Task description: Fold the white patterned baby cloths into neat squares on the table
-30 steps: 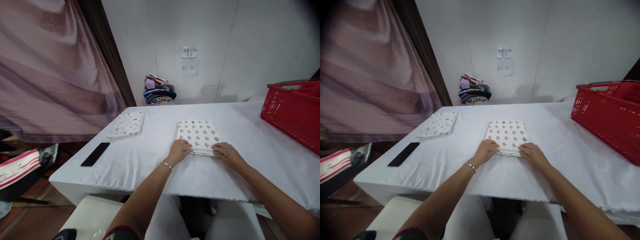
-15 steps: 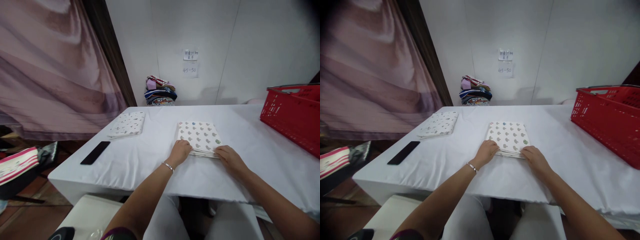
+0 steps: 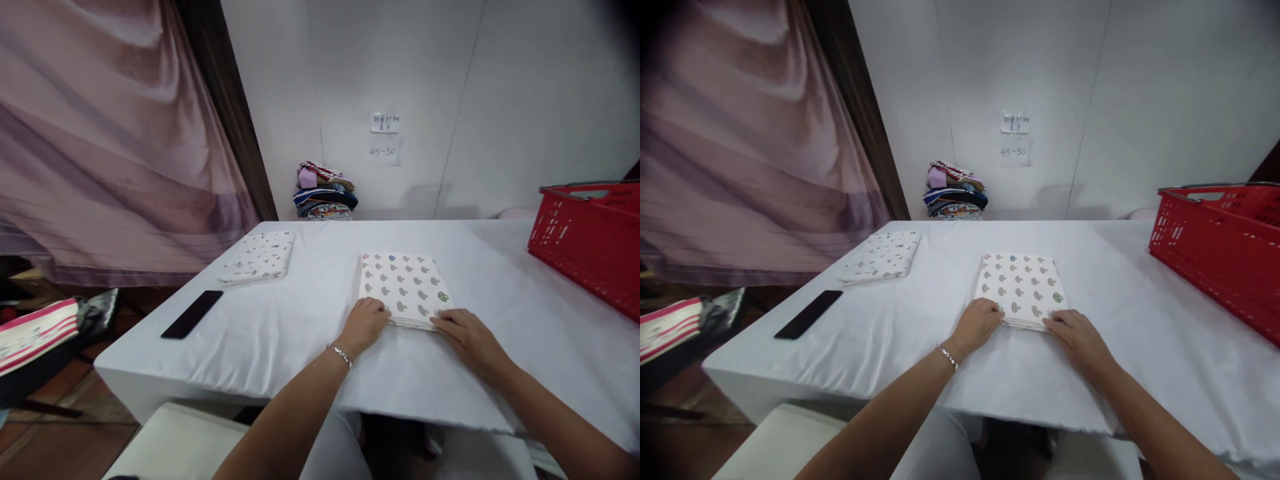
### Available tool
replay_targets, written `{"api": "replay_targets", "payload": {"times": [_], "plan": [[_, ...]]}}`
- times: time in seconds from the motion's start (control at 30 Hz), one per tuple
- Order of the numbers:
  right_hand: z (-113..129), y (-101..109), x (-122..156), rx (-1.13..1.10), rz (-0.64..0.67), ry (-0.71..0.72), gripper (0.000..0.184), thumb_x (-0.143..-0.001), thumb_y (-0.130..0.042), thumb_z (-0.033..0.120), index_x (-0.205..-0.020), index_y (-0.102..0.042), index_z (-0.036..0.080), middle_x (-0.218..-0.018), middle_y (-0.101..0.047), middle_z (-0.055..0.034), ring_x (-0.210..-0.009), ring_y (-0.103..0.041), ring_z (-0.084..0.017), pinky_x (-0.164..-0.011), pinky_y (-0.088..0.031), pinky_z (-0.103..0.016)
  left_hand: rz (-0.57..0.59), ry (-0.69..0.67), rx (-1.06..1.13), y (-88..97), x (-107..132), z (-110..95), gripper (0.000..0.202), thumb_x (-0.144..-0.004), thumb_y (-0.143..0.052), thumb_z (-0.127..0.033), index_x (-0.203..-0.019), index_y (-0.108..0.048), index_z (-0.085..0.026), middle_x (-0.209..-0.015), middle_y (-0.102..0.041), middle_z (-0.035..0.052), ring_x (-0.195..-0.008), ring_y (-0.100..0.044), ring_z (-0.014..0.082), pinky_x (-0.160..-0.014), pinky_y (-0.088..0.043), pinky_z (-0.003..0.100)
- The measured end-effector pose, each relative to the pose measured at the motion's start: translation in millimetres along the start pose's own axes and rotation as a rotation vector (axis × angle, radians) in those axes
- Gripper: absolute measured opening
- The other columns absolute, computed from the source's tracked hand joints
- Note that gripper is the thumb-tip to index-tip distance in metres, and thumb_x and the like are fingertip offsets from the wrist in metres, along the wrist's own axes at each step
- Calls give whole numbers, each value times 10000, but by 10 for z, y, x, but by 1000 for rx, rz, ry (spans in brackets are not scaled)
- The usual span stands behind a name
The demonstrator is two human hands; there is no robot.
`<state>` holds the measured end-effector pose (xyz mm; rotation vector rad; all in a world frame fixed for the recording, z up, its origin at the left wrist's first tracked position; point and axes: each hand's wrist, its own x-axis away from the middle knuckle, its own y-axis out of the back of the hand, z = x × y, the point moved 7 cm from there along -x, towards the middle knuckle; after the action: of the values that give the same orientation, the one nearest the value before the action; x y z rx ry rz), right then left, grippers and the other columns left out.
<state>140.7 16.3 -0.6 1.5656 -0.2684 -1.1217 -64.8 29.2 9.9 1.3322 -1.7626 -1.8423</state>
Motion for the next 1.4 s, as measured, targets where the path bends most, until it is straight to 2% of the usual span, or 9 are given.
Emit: {"api": "replay_targets", "payload": {"times": [0.13, 0.23, 0.3, 0.37, 0.47, 0.6, 0.77, 1.2, 1.4], "plan": [[38, 43, -50, -30, 10, -42, 295, -902, -417, 318, -1023, -674, 241, -1002, -629, -81, -921, -562, -226, -774, -476, -392, -47, 58, 134, 62, -17, 7, 228, -896, -457, -311, -839, -650, -204, -896, -603, 37, -872, -514, 163, -803, -408, 313], [89, 62, -268, -101, 32, -98, 313, -905, -399, 355, -932, -687, 237, -988, -636, -70, -922, -577, -214, -797, -490, -378, -105, 161, 177, 152, -199, 4, 275, -905, -426, -321, -798, -648, -199, -912, -611, 39, -893, -535, 157, -827, -423, 315], [72, 50, -482, -166, 4, -158, 338, -911, -370, 377, -980, -670, 238, -1081, -622, -64, -998, -570, -210, -856, -484, -370, -144, 191, 148, 199, -380, -29, 227, -896, -436, -304, -920, -642, -213, -1075, -597, 50, -1047, -506, 180, -920, -398, 348], [3, -24, -688, -182, -15, -211, 385, -912, -339, 398, -1107, -620, 221, -1235, -554, -74, -1133, -509, -218, -941, -443, -378, -139, 229, 89, 176, -539, -31, 273, -883, -449, -319, -1100, -586, -226, -1284, -500, 65, -1226, -393, 218, -1029, -313, 417], [-182, -299, -834, -63, 117, -289, 495, -884, -349, 429, -1264, -511, 157, -1383, -416, -114, -1293, -339, -269, -1026, -345, -443, -7, 346, 28, -36, -610, 84, 498, -851, -458, -447, -1282, -457, -198, -1437, -333, 98, -1349, -217, 273, -1093, -178, 505], [-400, -610, -669, 93, 306, -380, 599, -872, -319, 494, -1363, -392, 158, -1445, -318, -96, -1340, -234, -282, -1053, -271, -484, 90, 430, 15, -305, -447, 231, 630, -852, -338, -578, -1351, -384, -196, -1465, -290, 81, -1378, -145, 266, -1118, -113, 502], [-433, -668, -494, 76, 331, -408, 604, -888, -247, 524, -1396, -340, 211, -1469, -270, -45, -1357, -189, -241, -1078, -233, -468, 43, 411, 10, -330, -351, 230, 625, -869, -284, -589, -1352, -391, -207, -1466, -292, 64, -1381, -137, 251, -1129, -104, 486], [-472, -709, -404, 48, 122, -265, 526, -884, -396, 483, -1367, -387, 275, -1419, -362, -48, -1311, -303, -270, -1019, -331, -525, -81, 434, 166, -227, -309, 215, 527, -857, -445, -482, -1324, -443, -238, -1450, -323, 44, -1369, -181, 287, -1124, -107, 556], [-516, -778, -350, 36, 133, -277, 570, -880, -398, 494, -1406, -312, 290, -1443, -308, -25, -1328, -265, -261, -1046, -304, -514, -76, 478, 247, -240, -278, 267, 524, -850, -450, -492, -1321, -447, -260, -1453, -312, 11, -1372, -179, 267, -1136, -72, 541]]}}
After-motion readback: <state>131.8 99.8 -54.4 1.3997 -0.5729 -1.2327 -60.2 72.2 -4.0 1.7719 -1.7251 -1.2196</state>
